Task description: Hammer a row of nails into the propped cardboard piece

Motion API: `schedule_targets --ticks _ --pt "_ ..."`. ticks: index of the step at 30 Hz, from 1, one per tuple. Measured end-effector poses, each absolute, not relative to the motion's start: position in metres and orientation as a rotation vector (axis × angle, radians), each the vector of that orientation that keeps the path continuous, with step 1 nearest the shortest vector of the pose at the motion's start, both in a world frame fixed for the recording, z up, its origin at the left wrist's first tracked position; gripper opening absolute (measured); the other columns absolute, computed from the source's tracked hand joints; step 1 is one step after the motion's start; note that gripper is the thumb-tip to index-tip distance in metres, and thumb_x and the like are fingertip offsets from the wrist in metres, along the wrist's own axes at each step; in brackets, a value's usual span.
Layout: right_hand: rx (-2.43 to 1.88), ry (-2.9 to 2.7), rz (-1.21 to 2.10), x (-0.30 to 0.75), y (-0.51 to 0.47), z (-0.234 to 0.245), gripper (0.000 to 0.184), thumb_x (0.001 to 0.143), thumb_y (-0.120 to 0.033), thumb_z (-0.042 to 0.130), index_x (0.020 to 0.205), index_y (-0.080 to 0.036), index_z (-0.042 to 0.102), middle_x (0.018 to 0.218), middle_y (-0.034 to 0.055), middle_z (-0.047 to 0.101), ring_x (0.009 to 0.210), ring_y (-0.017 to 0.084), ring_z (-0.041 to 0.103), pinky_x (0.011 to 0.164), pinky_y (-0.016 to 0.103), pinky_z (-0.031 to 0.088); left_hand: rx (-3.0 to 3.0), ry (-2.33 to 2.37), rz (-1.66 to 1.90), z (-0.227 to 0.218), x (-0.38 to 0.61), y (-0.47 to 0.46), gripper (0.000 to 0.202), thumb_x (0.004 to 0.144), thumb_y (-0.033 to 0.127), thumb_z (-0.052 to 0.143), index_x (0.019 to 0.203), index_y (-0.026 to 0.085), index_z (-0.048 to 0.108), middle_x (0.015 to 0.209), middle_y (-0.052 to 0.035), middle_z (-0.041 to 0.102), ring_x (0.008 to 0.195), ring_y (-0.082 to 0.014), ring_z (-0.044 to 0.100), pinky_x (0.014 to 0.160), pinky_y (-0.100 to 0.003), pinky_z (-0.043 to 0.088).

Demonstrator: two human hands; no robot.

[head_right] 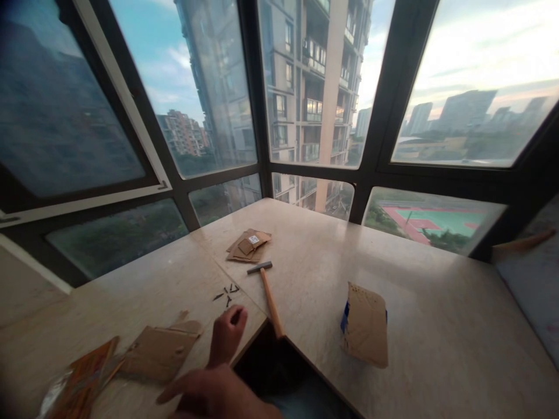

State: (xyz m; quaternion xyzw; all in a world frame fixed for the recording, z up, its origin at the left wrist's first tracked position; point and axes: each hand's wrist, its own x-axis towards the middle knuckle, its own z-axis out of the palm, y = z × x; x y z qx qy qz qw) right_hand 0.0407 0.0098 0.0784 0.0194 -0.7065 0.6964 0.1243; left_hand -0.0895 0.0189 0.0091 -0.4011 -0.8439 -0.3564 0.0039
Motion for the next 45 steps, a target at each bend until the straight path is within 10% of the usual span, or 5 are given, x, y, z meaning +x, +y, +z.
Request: schedule_targets --ticks 4,10,19,31,45 --pt "-0.447 -2.191 1.707 0.046 0.06 0.044 0.04 0.094 -0.048 0.05 0.115 -0.018 0.067 0.067 0.0002 0.067 0.047 0.013 0.06 0.046 0.022 0.05 -0.945 -2.774 -0.941 0.001 -0.163 0.024 0.025 0.083 0.026 0.058 0.104 0.015 0.068 0.088 -0.0093 0.072 0.085 -0.0241 0.069 0.077 -0.031 0.051" --pt "-0.955 -2.255 1.099 0.035 0.117 0.023 0.037 0.094 -0.026 0.044 0.125 -0.013 0.058 0.108 0.0161 0.065 0.094 0.028 0.065 0.084 0.04 0.052 -1.036 -2.782 -0.904 -0.03 -0.196 0.013 0.017 0.083 0.031 0.061 0.091 0.018 0.069 0.095 -0.0103 0.07 0.089 -0.0246 0.067 0.084 -0.034 0.051" --pt "-1.248 -2.55 0.751 -0.013 0.148 -0.005 0.034 0.087 -0.014 0.063 0.121 -0.011 0.061 0.111 0.0166 0.064 0.106 0.031 0.06 0.09 0.041 0.05 -0.995 -2.694 -1.085 -0.045 -0.204 0.008 0.023 0.09 0.029 0.046 0.083 0.02 0.066 0.093 -0.0116 0.068 0.085 -0.0262 0.066 0.076 -0.036 0.052" --pt "-1.257 -2.312 1.058 -0.005 0.168 -0.011 0.004 0.09 -0.016 0.063 0.087 -0.014 0.065 0.085 0.0023 0.066 0.082 0.019 0.064 0.079 0.037 0.053 -0.834 -2.534 -1.52 -0.052 -0.204 0.017 0.037 0.083 0.053 0.051 0.083 0.02 0.067 0.08 -0.0094 0.074 0.071 -0.0235 0.07 0.068 -0.033 0.056" --pt "-0.85 -1.151 1.886 0.108 0.086 0.034 0.051 0.078 -0.058 0.073 0.112 -0.021 0.063 0.065 -0.0079 0.043 0.04 0.001 0.023 0.035 0.015 0.018 -0.686 -2.417 -1.801 -0.04 -0.194 0.02 0.051 0.071 0.058 0.063 0.095 0.014 0.073 0.074 -0.0068 0.073 0.053 -0.0178 0.064 0.054 -0.029 0.055"
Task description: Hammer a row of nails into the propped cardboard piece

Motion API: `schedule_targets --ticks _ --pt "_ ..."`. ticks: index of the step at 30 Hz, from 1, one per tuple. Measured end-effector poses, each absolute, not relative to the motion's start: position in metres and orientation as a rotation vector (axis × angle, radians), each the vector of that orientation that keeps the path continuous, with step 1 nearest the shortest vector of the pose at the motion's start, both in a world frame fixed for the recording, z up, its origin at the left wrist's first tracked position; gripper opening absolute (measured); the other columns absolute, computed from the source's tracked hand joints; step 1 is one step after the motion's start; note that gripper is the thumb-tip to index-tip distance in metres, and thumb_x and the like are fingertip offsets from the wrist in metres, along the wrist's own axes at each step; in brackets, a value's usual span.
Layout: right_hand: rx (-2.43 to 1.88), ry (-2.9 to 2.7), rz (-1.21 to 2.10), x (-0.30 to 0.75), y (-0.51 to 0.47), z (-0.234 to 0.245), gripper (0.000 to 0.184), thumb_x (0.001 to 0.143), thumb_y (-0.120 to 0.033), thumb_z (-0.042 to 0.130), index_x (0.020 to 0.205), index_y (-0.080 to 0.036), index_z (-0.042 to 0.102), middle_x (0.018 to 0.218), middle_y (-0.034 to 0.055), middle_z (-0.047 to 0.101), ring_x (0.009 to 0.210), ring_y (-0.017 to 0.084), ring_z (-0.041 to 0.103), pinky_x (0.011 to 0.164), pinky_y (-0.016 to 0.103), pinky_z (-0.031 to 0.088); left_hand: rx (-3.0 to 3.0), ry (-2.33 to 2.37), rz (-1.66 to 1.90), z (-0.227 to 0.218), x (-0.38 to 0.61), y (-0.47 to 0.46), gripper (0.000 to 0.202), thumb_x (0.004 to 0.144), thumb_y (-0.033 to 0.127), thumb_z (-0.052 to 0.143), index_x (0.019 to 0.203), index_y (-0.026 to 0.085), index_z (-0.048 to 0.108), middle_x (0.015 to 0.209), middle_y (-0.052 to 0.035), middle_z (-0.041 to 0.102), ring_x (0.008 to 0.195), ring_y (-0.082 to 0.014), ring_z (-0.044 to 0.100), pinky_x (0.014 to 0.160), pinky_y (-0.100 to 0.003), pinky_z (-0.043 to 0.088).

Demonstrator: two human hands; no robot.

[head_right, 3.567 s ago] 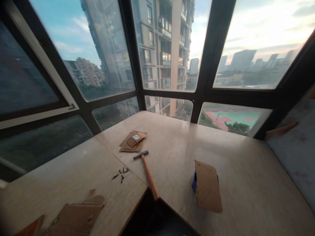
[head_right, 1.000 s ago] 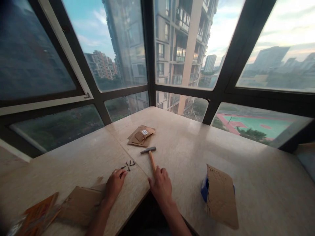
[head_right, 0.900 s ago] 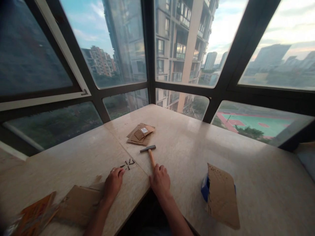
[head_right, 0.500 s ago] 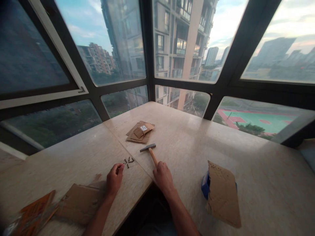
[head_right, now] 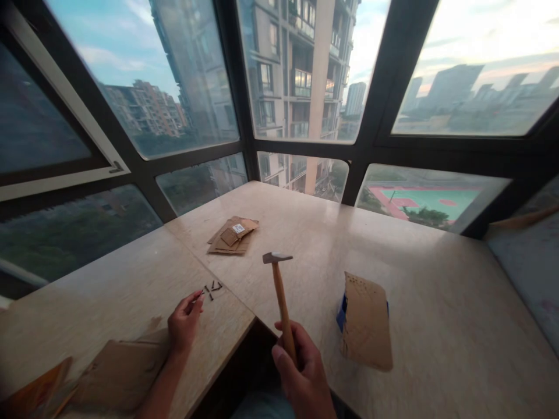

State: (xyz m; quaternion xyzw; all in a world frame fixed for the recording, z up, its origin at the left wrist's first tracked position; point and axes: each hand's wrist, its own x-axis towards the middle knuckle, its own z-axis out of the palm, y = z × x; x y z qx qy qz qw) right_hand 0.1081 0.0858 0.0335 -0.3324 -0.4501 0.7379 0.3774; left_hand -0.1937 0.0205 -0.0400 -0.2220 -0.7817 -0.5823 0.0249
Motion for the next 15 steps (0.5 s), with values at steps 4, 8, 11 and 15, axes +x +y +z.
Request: schedule_targets --ticks 4,8,11,15 --pt "-0.9 -0.955 1.853 0.143 0.078 0.043 0.049 0.076 -0.056 0.078 0.11 -0.023 0.066 0.062 -0.0088 0.04 0.041 0.0 0.02 0.036 0.013 0.015 -0.851 -2.303 -1.805 -0.024 -0.167 0.043 0.043 0.076 0.055 0.064 0.092 0.016 0.074 0.089 -0.0083 0.073 0.061 -0.0159 0.065 0.06 -0.028 0.056" --pt "-0.995 -0.842 1.723 0.177 0.08 0.037 0.047 0.073 -0.058 0.08 0.102 -0.024 0.066 0.055 -0.0083 0.041 0.038 0.002 0.023 0.034 0.014 0.02 -0.972 -2.321 -2.08 0.006 -0.12 0.082 0.04 0.08 0.048 0.067 0.102 0.015 0.073 0.084 -0.007 0.075 0.066 -0.016 0.067 0.06 -0.025 0.056" --pt "-1.047 -0.784 1.595 0.203 0.084 0.031 0.047 0.071 -0.058 0.081 0.101 -0.026 0.065 0.054 -0.0072 0.043 0.038 0.004 0.027 0.032 0.015 0.025 -1.164 -2.249 -2.338 0.027 -0.08 0.113 0.038 0.078 0.045 0.072 0.101 0.015 0.073 0.088 -0.0076 0.076 0.064 -0.0144 0.066 0.059 -0.025 0.056" --pt "-1.102 -0.75 1.457 0.234 0.089 0.036 0.051 0.071 -0.057 0.082 0.109 -0.027 0.065 0.06 -0.0058 0.047 0.039 0.004 0.029 0.031 0.014 0.027 -1.469 -2.089 -2.571 0.039 -0.032 0.151 0.03 0.081 0.04 0.071 0.1 0.016 0.075 0.086 -0.0062 0.076 0.06 -0.0117 0.063 0.056 -0.023 0.054"
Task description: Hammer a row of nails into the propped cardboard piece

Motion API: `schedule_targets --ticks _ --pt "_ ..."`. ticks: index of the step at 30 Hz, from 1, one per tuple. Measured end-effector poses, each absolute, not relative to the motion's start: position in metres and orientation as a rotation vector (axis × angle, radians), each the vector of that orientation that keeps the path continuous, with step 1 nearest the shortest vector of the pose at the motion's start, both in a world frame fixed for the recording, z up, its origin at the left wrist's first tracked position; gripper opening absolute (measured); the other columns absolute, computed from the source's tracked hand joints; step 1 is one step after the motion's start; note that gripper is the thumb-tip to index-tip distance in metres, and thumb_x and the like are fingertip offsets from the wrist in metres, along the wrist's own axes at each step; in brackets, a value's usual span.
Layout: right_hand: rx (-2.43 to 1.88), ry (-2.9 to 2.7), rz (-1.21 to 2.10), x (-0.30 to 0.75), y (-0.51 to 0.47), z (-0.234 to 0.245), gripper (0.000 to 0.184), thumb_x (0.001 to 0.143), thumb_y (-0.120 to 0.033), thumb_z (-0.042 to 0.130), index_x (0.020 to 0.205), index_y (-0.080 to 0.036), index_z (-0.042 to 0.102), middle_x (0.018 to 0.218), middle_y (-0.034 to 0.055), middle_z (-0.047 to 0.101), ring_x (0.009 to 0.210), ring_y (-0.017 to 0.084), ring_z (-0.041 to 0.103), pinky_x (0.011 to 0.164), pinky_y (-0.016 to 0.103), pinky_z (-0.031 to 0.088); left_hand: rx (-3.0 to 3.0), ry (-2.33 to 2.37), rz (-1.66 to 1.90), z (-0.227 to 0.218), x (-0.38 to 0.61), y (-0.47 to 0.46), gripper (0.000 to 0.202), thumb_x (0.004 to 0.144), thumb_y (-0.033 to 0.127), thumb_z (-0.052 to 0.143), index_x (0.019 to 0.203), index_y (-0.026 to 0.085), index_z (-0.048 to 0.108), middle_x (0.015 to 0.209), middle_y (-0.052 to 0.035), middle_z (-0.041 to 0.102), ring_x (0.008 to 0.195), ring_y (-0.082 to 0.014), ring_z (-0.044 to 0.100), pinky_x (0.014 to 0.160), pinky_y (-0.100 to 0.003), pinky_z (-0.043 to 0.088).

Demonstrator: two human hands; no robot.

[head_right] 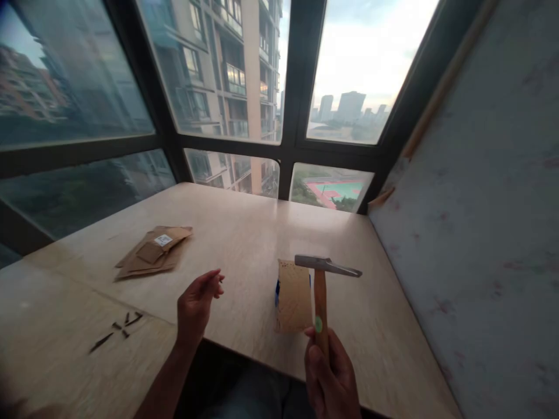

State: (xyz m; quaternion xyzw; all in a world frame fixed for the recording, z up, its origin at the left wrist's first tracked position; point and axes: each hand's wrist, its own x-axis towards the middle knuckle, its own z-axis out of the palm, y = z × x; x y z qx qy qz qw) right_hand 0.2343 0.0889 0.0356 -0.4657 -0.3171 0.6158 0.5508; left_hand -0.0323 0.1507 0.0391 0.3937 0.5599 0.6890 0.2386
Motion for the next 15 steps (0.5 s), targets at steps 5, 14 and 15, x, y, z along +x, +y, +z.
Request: schedule_targets --ticks 5,14,15 --pt "-1.125 -0.803 1.353 0.26 0.096 0.036 0.049 0.078 -0.056 0.077 0.115 -0.028 0.061 0.055 -0.0112 0.041 0.032 -0.001 0.022 0.029 0.009 0.02 1.149 1.211 1.759 0.041 0.016 0.19 0.025 0.082 0.035 0.07 0.099 0.018 0.077 0.081 -0.0047 0.075 0.06 -0.0098 0.061 0.055 -0.022 0.052" --pt "-1.086 -0.842 1.41 0.293 0.128 0.026 0.042 0.084 -0.051 0.074 0.111 -0.025 0.056 0.056 -0.0127 0.046 0.029 -0.003 0.022 0.027 0.007 0.024 1.216 0.997 1.421 0.047 0.052 0.246 0.04 0.076 0.037 0.076 0.108 0.014 0.07 0.086 -0.0085 0.077 0.067 -0.0157 0.07 0.068 -0.031 0.059" --pt "-1.081 -0.858 1.446 0.296 0.137 0.027 0.039 0.085 -0.05 0.072 0.11 -0.024 0.055 0.055 -0.0137 0.044 0.028 -0.002 0.021 0.025 0.008 0.024 1.241 0.996 1.393 0.046 0.053 0.251 0.04 0.076 0.037 0.076 0.108 0.014 0.069 0.087 -0.0094 0.078 0.07 -0.017 0.071 0.068 -0.031 0.059"
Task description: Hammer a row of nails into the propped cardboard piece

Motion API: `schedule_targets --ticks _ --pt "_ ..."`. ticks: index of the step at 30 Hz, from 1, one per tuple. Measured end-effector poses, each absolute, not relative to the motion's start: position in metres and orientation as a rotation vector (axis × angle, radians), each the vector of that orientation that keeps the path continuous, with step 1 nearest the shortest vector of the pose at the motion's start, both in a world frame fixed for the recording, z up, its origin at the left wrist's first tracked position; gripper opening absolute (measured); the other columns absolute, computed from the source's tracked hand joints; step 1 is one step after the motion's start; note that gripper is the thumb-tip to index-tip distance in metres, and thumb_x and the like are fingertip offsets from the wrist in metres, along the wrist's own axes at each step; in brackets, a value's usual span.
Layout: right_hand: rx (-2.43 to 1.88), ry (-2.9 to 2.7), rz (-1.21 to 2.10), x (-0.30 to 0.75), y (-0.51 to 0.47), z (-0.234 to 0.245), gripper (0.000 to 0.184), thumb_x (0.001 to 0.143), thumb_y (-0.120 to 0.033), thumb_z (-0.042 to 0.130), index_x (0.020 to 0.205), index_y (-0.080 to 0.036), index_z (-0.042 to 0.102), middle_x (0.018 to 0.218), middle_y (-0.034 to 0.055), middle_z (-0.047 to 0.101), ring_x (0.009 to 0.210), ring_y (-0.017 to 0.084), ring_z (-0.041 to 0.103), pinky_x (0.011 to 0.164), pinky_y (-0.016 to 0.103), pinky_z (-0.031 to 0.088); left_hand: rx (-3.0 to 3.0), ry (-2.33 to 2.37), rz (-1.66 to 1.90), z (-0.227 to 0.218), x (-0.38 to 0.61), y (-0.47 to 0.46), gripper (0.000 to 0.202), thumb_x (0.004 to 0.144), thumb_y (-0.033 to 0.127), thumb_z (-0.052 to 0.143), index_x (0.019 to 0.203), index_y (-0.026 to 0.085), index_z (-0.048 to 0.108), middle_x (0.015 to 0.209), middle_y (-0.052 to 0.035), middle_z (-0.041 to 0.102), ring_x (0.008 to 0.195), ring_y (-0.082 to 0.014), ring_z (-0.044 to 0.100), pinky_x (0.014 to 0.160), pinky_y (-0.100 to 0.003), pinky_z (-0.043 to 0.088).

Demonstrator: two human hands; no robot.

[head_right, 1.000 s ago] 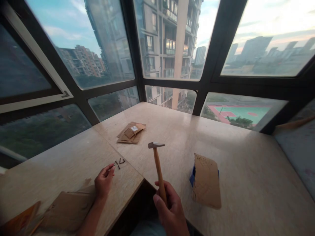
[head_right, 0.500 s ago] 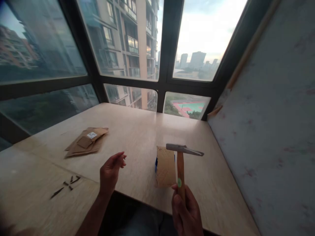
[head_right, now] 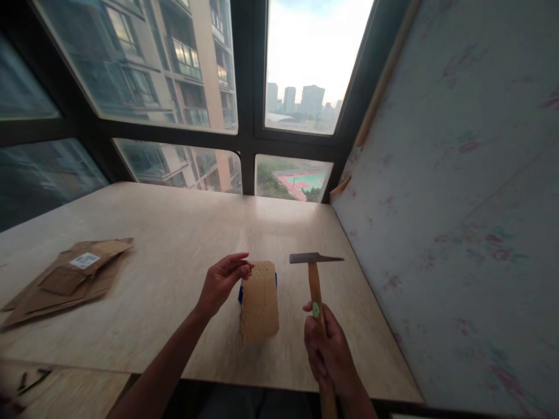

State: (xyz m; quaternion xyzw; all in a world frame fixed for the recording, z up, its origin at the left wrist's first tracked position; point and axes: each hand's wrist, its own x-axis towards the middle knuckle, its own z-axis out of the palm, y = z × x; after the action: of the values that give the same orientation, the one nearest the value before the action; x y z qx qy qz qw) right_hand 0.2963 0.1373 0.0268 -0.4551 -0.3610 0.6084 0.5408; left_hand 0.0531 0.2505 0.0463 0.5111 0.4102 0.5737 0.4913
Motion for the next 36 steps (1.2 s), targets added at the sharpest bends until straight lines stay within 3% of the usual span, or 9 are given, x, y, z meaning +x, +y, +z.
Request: schedule_targets --ticks 7,14,18,21,27,36 --pt "-0.988 -0.894 1.598 0.3 0.209 0.016 0.038 0.082 -0.051 0.073 0.097 -0.025 0.05 0.058 -0.0137 0.045 0.028 0.001 0.022 0.02 0.012 0.028 1.507 1.045 1.241 0.042 0.063 0.274 0.034 0.08 0.038 0.068 0.108 0.017 0.069 0.093 -0.0104 0.079 0.091 -0.0243 0.075 0.085 -0.039 0.06" --pt "-0.896 -0.791 1.655 0.292 0.235 -0.008 0.041 0.078 -0.048 0.076 0.095 -0.026 0.046 0.056 -0.0156 0.041 0.03 0.001 0.018 0.02 0.011 0.026 1.568 1.065 1.19 0.039 0.069 0.28 0.03 0.076 0.035 0.073 0.101 0.018 0.072 0.088 -0.0075 0.079 0.08 -0.0209 0.074 0.075 -0.032 0.06" --pt "-0.862 -0.752 1.685 0.298 0.231 -0.012 0.038 0.078 -0.045 0.075 0.095 -0.025 0.047 0.055 -0.0157 0.04 0.03 0.002 0.017 0.019 0.011 0.025 1.643 1.191 1.217 0.043 0.068 0.285 0.023 0.072 0.037 0.076 0.086 0.019 0.076 0.08 -0.0051 0.077 0.066 -0.0166 0.066 0.062 -0.026 0.053" --pt "-0.854 -0.739 1.699 0.301 0.23 -0.013 0.038 0.078 -0.043 0.075 0.097 -0.026 0.047 0.056 -0.0155 0.041 0.03 0.002 0.017 0.019 0.011 0.026 1.65 1.231 1.279 0.048 0.065 0.29 0.023 0.073 0.04 0.075 0.078 0.018 0.073 0.077 -0.0037 0.074 0.064 -0.0148 0.062 0.061 -0.025 0.051" --pt "-0.856 -0.738 1.717 0.3 0.231 -0.016 0.037 0.078 -0.041 0.075 0.096 -0.025 0.048 0.056 -0.0154 0.041 0.03 0.002 0.019 0.02 0.011 0.026 1.654 1.174 1.258 0.055 0.064 0.297 0.029 0.077 0.044 0.072 0.076 0.015 0.067 0.073 -0.0034 0.07 0.063 -0.0131 0.061 0.058 -0.022 0.047" --pt "-0.89 -0.76 1.745 0.295 0.228 -0.019 0.038 0.076 -0.041 0.076 0.095 -0.024 0.048 0.056 -0.015 0.042 0.03 0.002 0.021 0.02 0.012 0.028 1.815 1.196 1.235 0.053 0.07 0.302 0.028 0.075 0.047 0.075 0.081 0.02 0.078 0.077 -0.0047 0.077 0.063 -0.0149 0.064 0.058 -0.024 0.048"
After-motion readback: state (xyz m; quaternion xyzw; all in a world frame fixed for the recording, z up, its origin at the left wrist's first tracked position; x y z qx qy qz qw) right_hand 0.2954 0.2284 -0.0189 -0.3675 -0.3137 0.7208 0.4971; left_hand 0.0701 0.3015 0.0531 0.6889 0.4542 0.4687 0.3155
